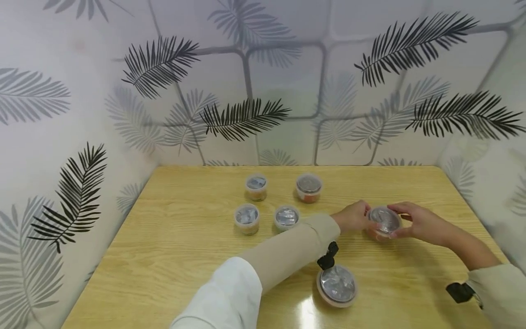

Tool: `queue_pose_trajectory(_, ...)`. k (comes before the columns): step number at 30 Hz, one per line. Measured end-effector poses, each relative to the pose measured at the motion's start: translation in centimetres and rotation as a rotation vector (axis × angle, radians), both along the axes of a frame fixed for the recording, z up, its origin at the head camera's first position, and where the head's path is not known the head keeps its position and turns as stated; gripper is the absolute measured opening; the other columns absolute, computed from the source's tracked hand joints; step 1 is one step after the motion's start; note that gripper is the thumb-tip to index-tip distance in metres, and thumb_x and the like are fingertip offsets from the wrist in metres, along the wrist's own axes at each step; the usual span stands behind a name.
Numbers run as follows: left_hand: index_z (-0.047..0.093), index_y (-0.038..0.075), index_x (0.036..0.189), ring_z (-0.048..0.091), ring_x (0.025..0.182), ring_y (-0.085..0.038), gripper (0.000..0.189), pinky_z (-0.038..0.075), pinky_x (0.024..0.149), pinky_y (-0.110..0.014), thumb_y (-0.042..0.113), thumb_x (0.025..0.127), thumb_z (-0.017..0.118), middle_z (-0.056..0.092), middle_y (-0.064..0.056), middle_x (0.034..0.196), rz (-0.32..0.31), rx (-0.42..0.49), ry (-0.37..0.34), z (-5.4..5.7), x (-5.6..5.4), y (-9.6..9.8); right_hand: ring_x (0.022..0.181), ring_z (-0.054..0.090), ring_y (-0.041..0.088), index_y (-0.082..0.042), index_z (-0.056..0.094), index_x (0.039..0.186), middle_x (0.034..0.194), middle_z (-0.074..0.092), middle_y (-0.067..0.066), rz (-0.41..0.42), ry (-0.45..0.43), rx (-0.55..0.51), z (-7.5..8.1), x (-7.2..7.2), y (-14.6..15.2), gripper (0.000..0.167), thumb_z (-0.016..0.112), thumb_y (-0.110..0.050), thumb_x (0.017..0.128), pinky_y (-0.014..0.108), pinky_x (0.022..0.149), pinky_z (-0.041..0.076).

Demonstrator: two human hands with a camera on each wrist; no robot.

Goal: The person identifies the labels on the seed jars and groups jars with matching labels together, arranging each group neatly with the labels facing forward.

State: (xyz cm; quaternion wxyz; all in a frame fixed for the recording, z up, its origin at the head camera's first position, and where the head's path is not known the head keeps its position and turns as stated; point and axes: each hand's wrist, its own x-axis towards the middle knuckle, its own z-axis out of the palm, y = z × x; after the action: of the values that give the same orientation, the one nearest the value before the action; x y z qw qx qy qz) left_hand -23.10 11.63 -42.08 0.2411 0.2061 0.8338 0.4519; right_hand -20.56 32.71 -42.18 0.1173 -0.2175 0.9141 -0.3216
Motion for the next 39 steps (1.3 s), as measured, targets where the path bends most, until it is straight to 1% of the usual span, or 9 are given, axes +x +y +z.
queue_pose_trajectory(4, 0.051, 0.003, 0.111, 0.049, 0.073, -0.009, 0.034, 0.041, 0.058, -0.021, 0.019, 0.086, 0.068, 0.055, 0.000, 0.090, -0.005, -0.040, 0.006, -0.2, -0.1, 0.2, 0.117, 0.038, 0.052, 0.013, 0.038, 0.133, 0.130, 0.039, 0.033, 0.017, 0.055, 0.097, 0.6, 0.2, -0.5, 0.084, 0.076, -0.036, 0.076, 0.060, 0.089, 0.039)
queue_pose_trajectory(9, 0.043, 0.006, 0.129, 0.055, 0.086, -0.008, 0.051, 0.047, 0.068, -0.022, 0.020, 0.087, 0.067, 0.057, -0.003, 0.110, 0.011, -0.044, -0.035, 0.2, 0.0, 0.6, 0.113, 0.043, 0.049, 0.017, 0.042, 0.128, 0.126, 0.042, 0.035, 0.028, 0.144, 0.182, 1.1, 0.3, -1.5, 0.083, 0.075, -0.039, 0.076, 0.057, 0.086, 0.042)
queue_pose_trajectory(13, 0.043, 0.007, 0.131, 0.054, 0.086, -0.008, 0.053, 0.047, 0.070, -0.022, 0.022, 0.087, 0.067, 0.057, -0.002, 0.109, -0.008, -0.057, -0.027, 0.1, -0.2, 0.7, 0.106, 0.049, 0.045, 0.019, 0.045, 0.124, 0.120, 0.047, 0.034, 0.026, 0.179, 0.221, 1.0, 0.0, -2.1, 0.079, 0.078, -0.033, 0.074, 0.052, 0.082, 0.045)
queue_pose_trajectory(18, 0.044, 0.008, 0.131, 0.055, 0.089, -0.009, 0.052, 0.047, 0.072, -0.022, 0.020, 0.086, 0.068, 0.057, -0.002, 0.110, 0.001, -0.056, -0.038, 0.1, -0.2, 0.9, 0.102, 0.051, 0.042, 0.020, 0.046, 0.122, 0.116, 0.049, 0.033, 0.013, 0.166, 0.223, 1.0, 0.0, -2.3, 0.076, 0.079, -0.029, 0.073, 0.050, 0.079, 0.046)
queue_pose_trajectory(25, 0.045, 0.006, 0.130, 0.056, 0.091, -0.011, 0.052, 0.049, 0.073, -0.024, 0.011, 0.084, 0.069, 0.057, -0.005, 0.111, 0.063, 0.042, -0.145, -0.2, 0.0, 1.5, 0.099, 0.052, 0.042, 0.020, 0.048, 0.119, 0.111, 0.052, 0.032, 0.004, 0.175, 0.217, 0.8, 0.3, -2.1, 0.074, 0.080, -0.028, 0.071, 0.052, 0.079, 0.045)
queue_pose_trajectory(28, 0.045, 0.005, 0.129, 0.056, 0.089, -0.011, 0.052, 0.048, 0.073, -0.024, 0.009, 0.084, 0.070, 0.057, -0.005, 0.110, 0.066, 0.064, -0.158, -0.3, 0.0, 1.6, 0.099, 0.052, 0.041, 0.019, 0.049, 0.118, 0.110, 0.052, 0.031, 0.000, 0.175, 0.223, 0.8, 0.3, -2.1, 0.074, 0.081, -0.027, 0.071, 0.052, 0.080, 0.045)
queue_pose_trajectory(32, 0.044, 0.005, 0.131, 0.055, 0.095, -0.010, 0.057, 0.047, 0.075, -0.021, 0.014, 0.083, 0.072, 0.056, -0.004, 0.116, 0.019, 0.015, -0.066, -0.3, -0.3, 1.3, 0.099, 0.052, 0.041, 0.019, 0.050, 0.117, 0.109, 0.053, 0.031, 0.013, 0.180, 0.221, 1.0, 0.2, -2.4, 0.071, 0.081, -0.026, 0.071, 0.051, 0.081, 0.045)
queue_pose_trajectory(36, 0.042, 0.006, 0.135, 0.052, 0.111, -0.011, 0.058, 0.044, 0.083, -0.016, 0.022, 0.086, 0.068, 0.052, -0.005, 0.128, -0.098, -0.104, 0.121, 0.4, -0.8, 0.4, 0.099, 0.052, 0.042, 0.020, 0.049, 0.116, 0.109, 0.053, 0.031, 0.031, 0.189, 0.226, 1.3, 0.0, -2.5, 0.070, 0.081, -0.023, 0.071, 0.052, 0.082, 0.044)
queue_pose_trajectory(39, 0.039, 0.008, 0.137, 0.048, 0.119, -0.013, 0.054, 0.041, 0.088, -0.015, 0.025, 0.091, 0.061, 0.048, -0.004, 0.135, -0.188, -0.137, 0.195, 1.4, -1.1, -0.9, 0.098, 0.052, 0.041, 0.021, 0.049, 0.116, 0.109, 0.053, 0.032, 0.025, 0.170, 0.241, 1.4, -0.2, -2.3, 0.072, 0.081, -0.025, 0.070, 0.052, 0.080, 0.045)
